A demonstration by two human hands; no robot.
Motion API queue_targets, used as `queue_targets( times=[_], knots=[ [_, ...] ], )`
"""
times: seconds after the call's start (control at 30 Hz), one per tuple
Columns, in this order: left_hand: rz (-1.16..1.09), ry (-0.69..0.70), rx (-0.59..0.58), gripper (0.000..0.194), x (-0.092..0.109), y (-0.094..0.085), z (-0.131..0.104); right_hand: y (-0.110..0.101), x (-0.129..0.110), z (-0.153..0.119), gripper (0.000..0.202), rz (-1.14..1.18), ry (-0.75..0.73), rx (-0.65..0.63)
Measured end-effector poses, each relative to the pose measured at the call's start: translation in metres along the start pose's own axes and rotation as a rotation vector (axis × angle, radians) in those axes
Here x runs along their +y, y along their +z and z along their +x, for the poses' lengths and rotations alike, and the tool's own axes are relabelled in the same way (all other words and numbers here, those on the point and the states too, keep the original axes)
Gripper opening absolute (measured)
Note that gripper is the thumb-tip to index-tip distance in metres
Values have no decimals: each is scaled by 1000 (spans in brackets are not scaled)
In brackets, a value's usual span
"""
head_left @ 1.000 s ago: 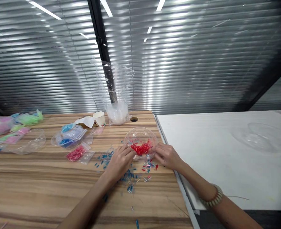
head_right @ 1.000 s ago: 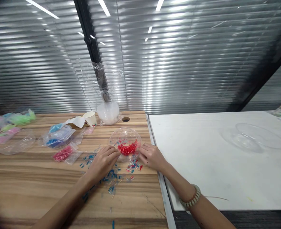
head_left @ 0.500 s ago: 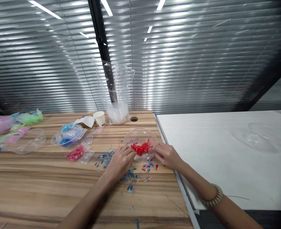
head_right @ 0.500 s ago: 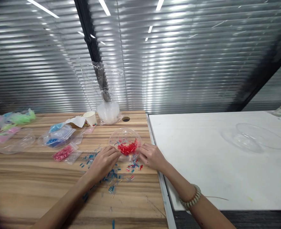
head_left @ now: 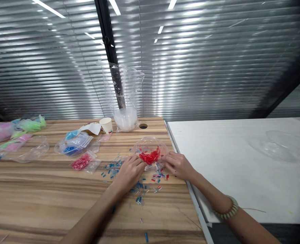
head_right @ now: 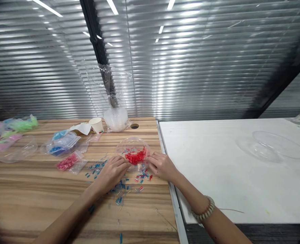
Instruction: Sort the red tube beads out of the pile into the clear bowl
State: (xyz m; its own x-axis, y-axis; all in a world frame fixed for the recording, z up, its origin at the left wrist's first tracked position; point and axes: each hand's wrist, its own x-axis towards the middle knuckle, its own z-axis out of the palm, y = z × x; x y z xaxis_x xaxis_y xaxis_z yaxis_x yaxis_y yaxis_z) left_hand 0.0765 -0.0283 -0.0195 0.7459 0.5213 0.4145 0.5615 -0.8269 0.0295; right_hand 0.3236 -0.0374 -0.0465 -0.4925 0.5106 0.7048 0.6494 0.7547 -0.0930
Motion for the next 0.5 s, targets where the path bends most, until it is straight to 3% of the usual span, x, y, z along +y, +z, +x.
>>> queue_targets(
  times=[0.5],
  knots=[
    [-3,43,1,14,2,-2,2,-3,-2,2,21,2,12,-16]
  ],
)
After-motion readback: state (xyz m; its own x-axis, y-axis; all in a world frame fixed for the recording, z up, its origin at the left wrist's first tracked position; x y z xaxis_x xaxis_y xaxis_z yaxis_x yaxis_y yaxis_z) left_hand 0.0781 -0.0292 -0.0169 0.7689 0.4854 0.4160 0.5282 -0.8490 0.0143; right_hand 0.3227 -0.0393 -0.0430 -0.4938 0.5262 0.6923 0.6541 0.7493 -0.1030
